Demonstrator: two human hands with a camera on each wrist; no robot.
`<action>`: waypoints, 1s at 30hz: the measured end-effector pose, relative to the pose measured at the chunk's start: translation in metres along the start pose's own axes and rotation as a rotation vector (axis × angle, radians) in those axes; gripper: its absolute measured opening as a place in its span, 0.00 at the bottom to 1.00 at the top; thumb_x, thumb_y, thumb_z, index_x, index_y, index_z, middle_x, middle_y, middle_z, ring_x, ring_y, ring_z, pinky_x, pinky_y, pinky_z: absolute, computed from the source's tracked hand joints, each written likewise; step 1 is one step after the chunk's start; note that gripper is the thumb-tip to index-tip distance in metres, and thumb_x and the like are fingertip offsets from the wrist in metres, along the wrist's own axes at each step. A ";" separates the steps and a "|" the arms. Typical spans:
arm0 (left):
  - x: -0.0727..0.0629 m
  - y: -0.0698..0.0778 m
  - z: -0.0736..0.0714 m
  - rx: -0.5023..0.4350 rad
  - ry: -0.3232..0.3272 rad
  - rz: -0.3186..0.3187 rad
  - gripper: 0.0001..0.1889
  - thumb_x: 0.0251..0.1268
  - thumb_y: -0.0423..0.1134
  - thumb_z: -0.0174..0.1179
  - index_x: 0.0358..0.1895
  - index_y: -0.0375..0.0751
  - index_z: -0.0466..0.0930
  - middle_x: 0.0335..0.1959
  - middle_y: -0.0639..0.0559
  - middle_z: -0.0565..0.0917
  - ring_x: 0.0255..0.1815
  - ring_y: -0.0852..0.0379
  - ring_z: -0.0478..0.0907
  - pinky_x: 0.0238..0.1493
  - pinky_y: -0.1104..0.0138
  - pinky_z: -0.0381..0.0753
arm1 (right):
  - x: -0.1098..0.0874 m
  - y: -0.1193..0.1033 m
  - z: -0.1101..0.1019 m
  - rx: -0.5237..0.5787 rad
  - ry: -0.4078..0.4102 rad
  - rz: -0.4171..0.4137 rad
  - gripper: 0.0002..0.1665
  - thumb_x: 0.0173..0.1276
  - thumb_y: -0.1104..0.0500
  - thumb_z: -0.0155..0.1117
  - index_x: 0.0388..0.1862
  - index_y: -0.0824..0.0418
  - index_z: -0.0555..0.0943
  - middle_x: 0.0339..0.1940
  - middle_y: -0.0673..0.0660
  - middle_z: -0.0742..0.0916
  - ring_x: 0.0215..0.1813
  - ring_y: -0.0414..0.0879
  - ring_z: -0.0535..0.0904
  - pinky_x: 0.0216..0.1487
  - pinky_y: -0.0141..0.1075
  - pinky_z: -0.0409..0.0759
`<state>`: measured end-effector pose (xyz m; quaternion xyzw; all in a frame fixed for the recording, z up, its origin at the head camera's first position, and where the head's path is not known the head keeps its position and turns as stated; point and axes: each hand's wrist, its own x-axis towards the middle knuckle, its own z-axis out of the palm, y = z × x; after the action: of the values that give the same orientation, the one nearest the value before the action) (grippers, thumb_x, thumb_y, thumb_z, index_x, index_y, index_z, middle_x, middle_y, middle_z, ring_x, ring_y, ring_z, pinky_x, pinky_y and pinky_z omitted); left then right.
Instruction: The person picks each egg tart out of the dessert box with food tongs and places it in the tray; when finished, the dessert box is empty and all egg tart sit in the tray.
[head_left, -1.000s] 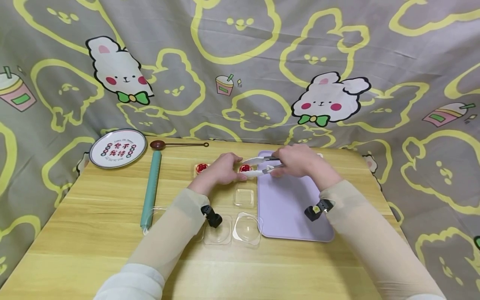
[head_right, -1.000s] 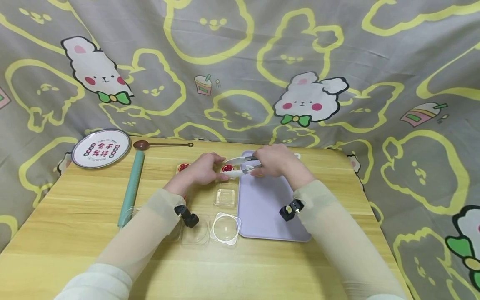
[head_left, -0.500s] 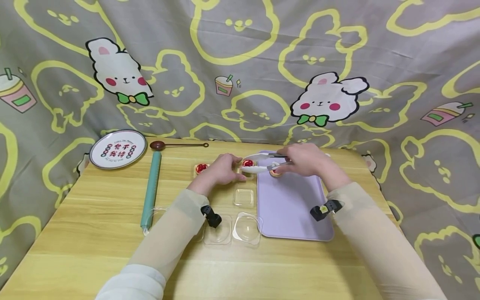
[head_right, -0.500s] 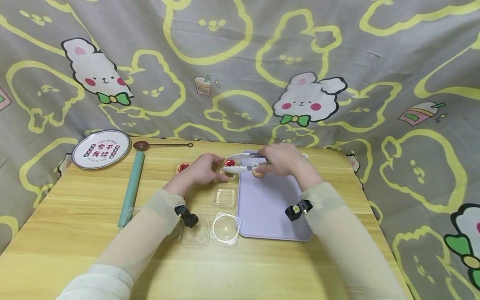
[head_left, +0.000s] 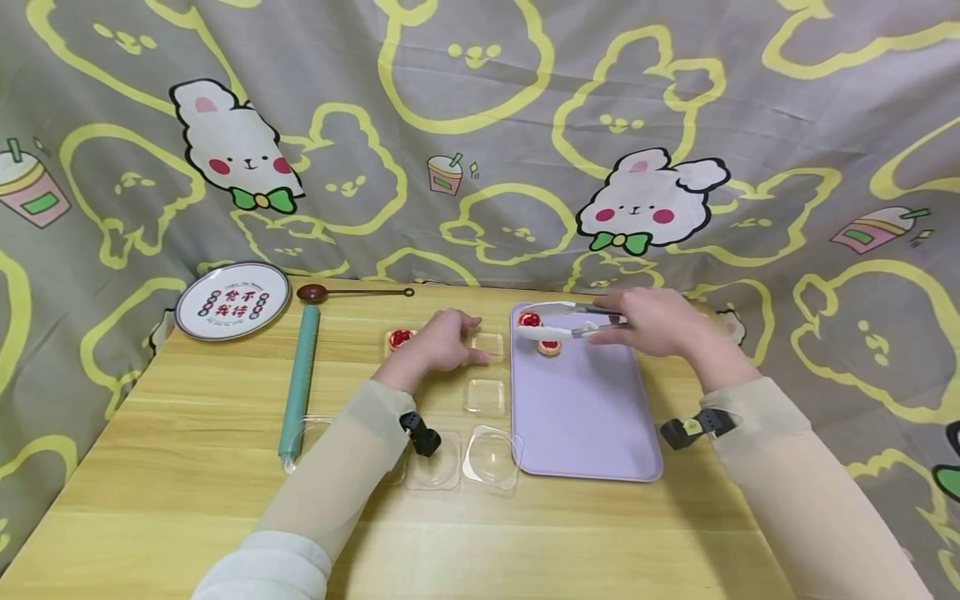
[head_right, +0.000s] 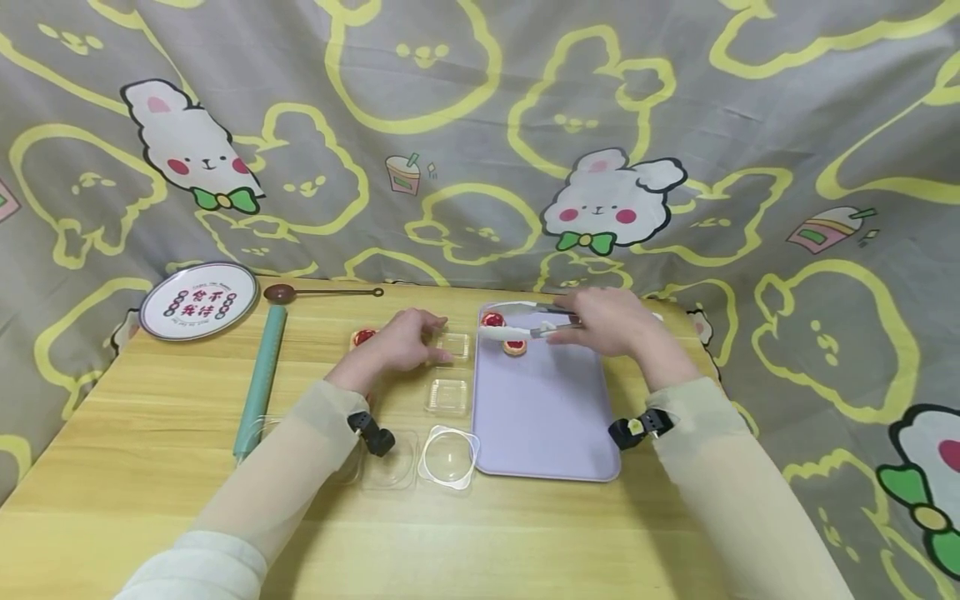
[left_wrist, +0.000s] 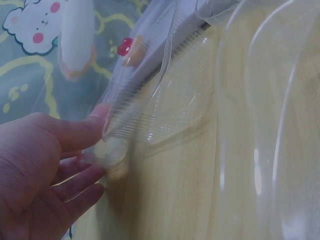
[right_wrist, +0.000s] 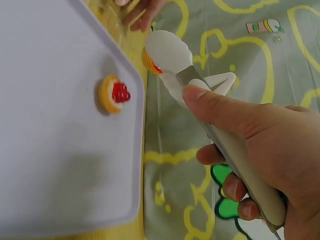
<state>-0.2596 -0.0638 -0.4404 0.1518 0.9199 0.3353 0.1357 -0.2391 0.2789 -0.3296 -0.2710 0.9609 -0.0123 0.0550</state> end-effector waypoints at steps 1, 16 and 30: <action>0.000 0.000 0.000 0.000 0.000 0.001 0.43 0.60 0.50 0.80 0.76 0.39 0.73 0.69 0.38 0.79 0.72 0.42 0.73 0.76 0.53 0.69 | -0.004 0.003 -0.001 0.002 -0.002 0.011 0.48 0.68 0.25 0.66 0.69 0.61 0.83 0.40 0.50 0.87 0.37 0.49 0.81 0.39 0.50 0.80; 0.000 0.000 0.000 -0.015 -0.002 0.005 0.42 0.60 0.48 0.80 0.76 0.39 0.74 0.67 0.38 0.80 0.70 0.43 0.74 0.75 0.52 0.70 | -0.048 0.041 0.003 0.012 -0.053 0.133 0.48 0.69 0.26 0.66 0.71 0.62 0.80 0.58 0.61 0.89 0.53 0.63 0.85 0.49 0.67 0.80; 0.000 0.000 0.000 -0.019 -0.005 0.002 0.42 0.60 0.48 0.80 0.76 0.39 0.74 0.68 0.36 0.79 0.71 0.42 0.74 0.75 0.52 0.70 | -0.059 0.065 0.025 0.024 -0.066 0.116 0.40 0.67 0.25 0.66 0.56 0.57 0.87 0.41 0.50 0.88 0.37 0.47 0.81 0.39 0.56 0.81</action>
<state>-0.2598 -0.0638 -0.4399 0.1522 0.9161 0.3439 0.1391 -0.2203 0.3648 -0.3521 -0.2146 0.9724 -0.0119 0.0904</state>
